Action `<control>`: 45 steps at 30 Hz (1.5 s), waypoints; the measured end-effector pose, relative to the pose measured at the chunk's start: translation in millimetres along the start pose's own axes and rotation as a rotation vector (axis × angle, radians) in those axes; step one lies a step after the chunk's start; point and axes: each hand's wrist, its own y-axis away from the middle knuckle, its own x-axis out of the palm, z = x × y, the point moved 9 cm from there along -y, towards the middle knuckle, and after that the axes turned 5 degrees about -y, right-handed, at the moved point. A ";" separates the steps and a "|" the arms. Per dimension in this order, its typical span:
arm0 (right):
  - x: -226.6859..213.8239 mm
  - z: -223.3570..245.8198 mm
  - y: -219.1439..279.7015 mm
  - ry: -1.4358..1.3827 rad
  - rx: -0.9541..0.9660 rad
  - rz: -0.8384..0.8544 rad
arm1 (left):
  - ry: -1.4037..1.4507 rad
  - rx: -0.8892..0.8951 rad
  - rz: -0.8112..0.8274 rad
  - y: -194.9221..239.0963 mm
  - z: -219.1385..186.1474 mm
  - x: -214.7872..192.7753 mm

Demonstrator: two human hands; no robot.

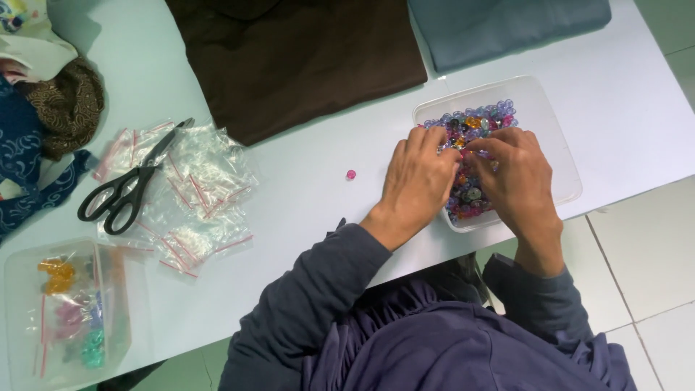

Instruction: The person sorts colorful beads from a container onto a table, then places them into small ziplock bags and seals them. The process is repeated for different bead colors, with finished bags set aside.

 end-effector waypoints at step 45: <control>47.0 158.8 14.6 -0.404 -0.370 -0.086 | -0.130 -0.347 0.110 85.8 97.6 -85.8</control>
